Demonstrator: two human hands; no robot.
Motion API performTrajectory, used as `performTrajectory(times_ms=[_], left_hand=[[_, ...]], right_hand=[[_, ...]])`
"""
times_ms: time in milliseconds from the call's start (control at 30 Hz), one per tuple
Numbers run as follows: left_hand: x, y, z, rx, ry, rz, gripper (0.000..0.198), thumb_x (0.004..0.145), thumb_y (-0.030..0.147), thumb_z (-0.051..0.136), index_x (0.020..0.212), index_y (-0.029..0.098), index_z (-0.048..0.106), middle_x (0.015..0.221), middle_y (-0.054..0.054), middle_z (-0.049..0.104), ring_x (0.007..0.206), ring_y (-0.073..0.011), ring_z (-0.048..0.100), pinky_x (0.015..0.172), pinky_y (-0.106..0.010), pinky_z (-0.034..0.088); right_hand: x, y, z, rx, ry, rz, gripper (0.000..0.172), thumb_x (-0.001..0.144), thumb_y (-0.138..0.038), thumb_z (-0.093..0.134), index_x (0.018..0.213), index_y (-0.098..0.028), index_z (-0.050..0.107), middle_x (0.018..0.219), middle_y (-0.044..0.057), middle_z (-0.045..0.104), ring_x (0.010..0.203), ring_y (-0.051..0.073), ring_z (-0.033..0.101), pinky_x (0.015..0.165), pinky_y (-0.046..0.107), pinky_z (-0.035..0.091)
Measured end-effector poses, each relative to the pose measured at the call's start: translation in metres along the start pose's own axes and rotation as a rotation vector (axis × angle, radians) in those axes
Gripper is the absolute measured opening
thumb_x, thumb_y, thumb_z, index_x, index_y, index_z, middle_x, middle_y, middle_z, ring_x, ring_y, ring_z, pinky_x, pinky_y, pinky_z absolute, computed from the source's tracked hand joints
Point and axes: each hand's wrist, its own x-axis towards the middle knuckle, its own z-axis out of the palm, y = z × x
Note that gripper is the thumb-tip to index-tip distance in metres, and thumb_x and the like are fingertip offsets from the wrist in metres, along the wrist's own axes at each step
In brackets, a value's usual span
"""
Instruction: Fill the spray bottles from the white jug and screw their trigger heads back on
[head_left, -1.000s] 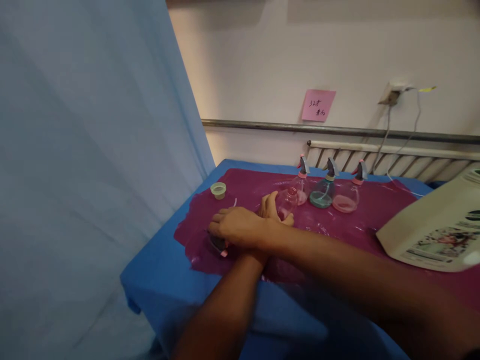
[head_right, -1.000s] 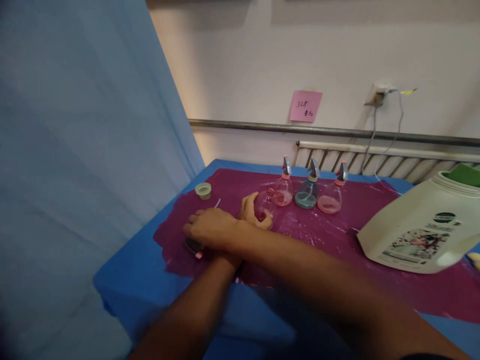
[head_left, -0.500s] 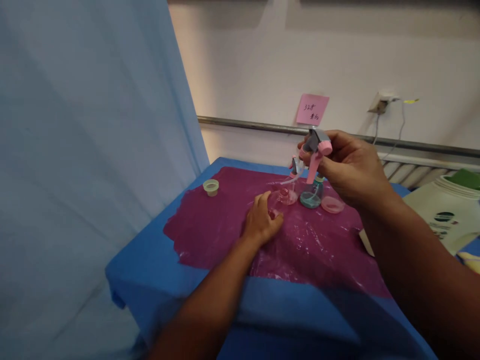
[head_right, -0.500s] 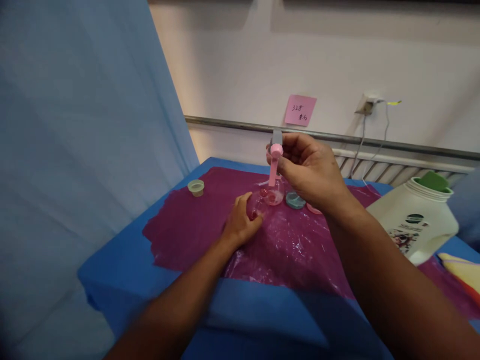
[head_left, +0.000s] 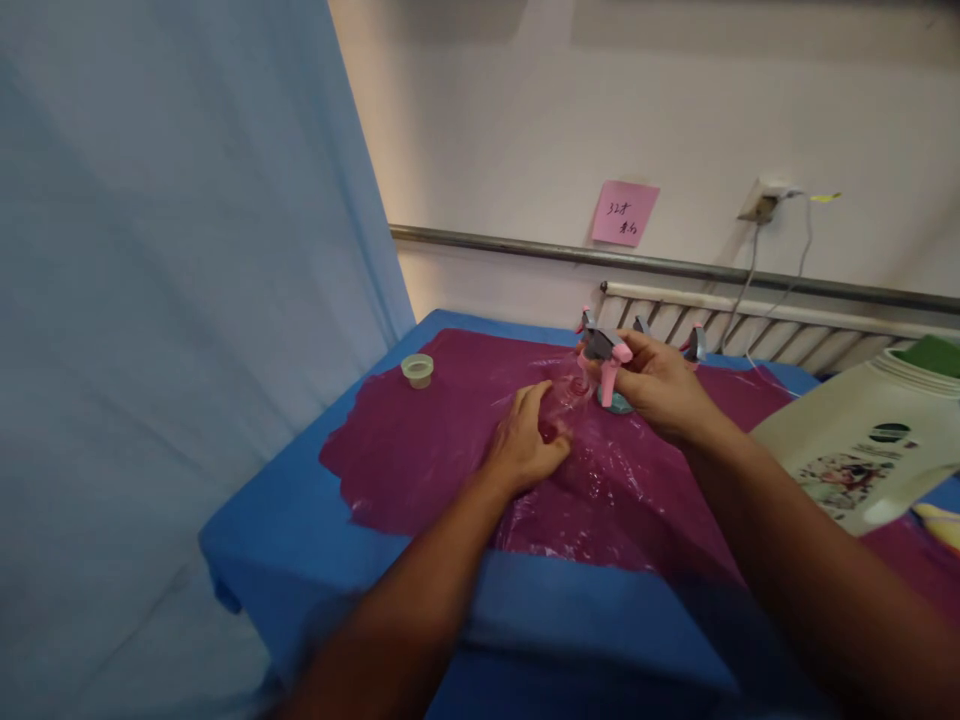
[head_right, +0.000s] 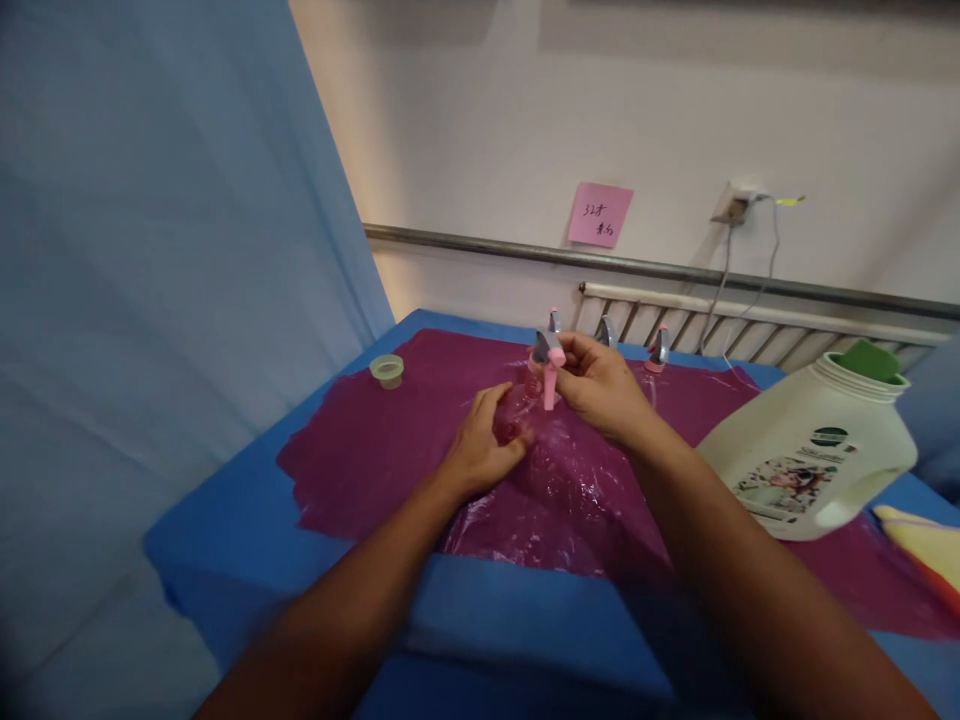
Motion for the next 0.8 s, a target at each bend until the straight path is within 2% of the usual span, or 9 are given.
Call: performTrajectory(times_ms=[133,267,400,533,633,800], left_hand=[[-0.001,0.004,0.0,-0.113,-0.061,-0.019,0.085,0.092,0.03,0.085,0.17,0.024,0.053,0.166,-0.017,0.063,0.154,-0.039,0.066,0.133,-0.06,0.054],[-0.003,0.01,-0.003,-0.195,-0.162,-0.027,0.086,0.093,0.034,0.087,0.172,0.027,0.053,0.172,-0.016,0.062,0.16,-0.0393,0.063,0.138,-0.062,0.049],[-0.004,0.015,-0.005,-0.246,-0.21,-0.053,0.091,0.091,0.034,0.088,0.174,0.028,0.052,0.178,-0.015,0.06,0.163,-0.041,0.061,0.14,-0.064,0.046],[-0.004,0.017,-0.007,-0.294,-0.249,-0.098,0.089,0.089,0.034,0.087,0.172,0.028,0.054,0.174,-0.015,0.064,0.157,-0.0404,0.066,0.137,-0.062,0.049],[-0.004,0.017,-0.008,-0.351,-0.259,-0.113,0.084,0.088,0.032,0.085,0.167,0.026,0.057,0.167,-0.015,0.069,0.15,-0.0385,0.07,0.133,-0.06,0.052],[-0.001,0.015,-0.008,-0.46,-0.281,-0.151,0.078,0.087,0.033,0.085,0.161,0.024,0.062,0.159,-0.017,0.073,0.143,-0.0385,0.073,0.129,-0.06,0.055]], right_hand=[[-0.019,0.032,0.001,0.114,0.053,0.052,0.051,0.07,-0.052,0.114,0.106,-0.029,0.087,0.113,0.004,0.088,0.104,0.024,0.08,0.098,0.041,0.067],[-0.032,0.049,-0.001,0.208,0.078,0.09,0.051,0.07,-0.052,0.114,0.107,-0.03,0.086,0.113,0.006,0.089,0.118,0.032,0.084,0.109,0.049,0.068],[-0.036,0.051,-0.009,0.232,0.06,0.1,0.05,0.068,-0.053,0.114,0.104,-0.03,0.087,0.113,0.008,0.091,0.13,0.038,0.082,0.113,0.054,0.068],[-0.041,0.053,-0.016,0.223,0.092,0.131,0.052,0.067,-0.061,0.114,0.097,-0.028,0.087,0.112,0.01,0.091,0.132,0.04,0.082,0.119,0.059,0.065],[-0.044,0.056,-0.013,0.277,0.14,0.129,0.053,0.072,-0.066,0.111,0.102,-0.029,0.089,0.116,0.01,0.091,0.135,0.039,0.081,0.124,0.061,0.063],[-0.048,0.057,-0.006,0.384,0.188,0.123,0.054,0.074,-0.062,0.112,0.11,-0.029,0.089,0.118,0.01,0.092,0.138,0.038,0.08,0.125,0.061,0.062]])
